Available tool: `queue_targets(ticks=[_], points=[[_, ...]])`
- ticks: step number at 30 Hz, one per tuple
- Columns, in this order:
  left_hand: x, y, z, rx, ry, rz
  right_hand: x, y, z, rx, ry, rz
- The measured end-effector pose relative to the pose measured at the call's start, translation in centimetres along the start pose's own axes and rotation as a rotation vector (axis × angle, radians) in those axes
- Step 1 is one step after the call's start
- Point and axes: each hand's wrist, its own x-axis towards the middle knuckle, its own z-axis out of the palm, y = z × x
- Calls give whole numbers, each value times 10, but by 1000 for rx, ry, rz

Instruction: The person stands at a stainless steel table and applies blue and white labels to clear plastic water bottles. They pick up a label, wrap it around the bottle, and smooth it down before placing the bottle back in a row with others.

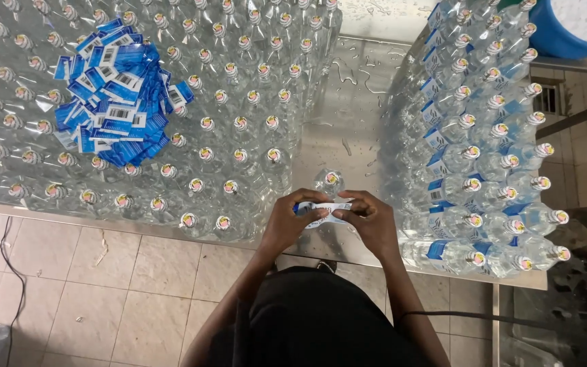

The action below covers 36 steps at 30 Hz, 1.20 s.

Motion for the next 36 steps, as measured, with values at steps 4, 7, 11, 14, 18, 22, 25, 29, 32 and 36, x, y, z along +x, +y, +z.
queue_targets(ticks=[4,7,11,14,18,22,25,29,32,36], points=[[5,-4,-4,108,21,-47,-4,-1,5,-10,-10,21],[6,-9,-4,175,91,-79,-6,-2,7,-13,-56,-17],[7,-6,-2,189,144,-122,-4,8,8,-22,-81,-25],[9,-9,3,177,159,-126,-3,19,11,-9,-98,-18],[9,-5,5,143,117,-120,-7,7,15,-36,-59,-31],[4,-4,-2,164,17,-89,-7,10,13,5,10,-33],[3,-16,2,87,23,-113,-7,14,20,40,36,-46],[3,-16,14,63,199,-138,-11,7,26,-8,106,-20],[1,-10,18,85,271,-194,-8,12,25,6,131,-29],[4,-14,24,144,317,-241,-7,13,26,17,149,-76]])
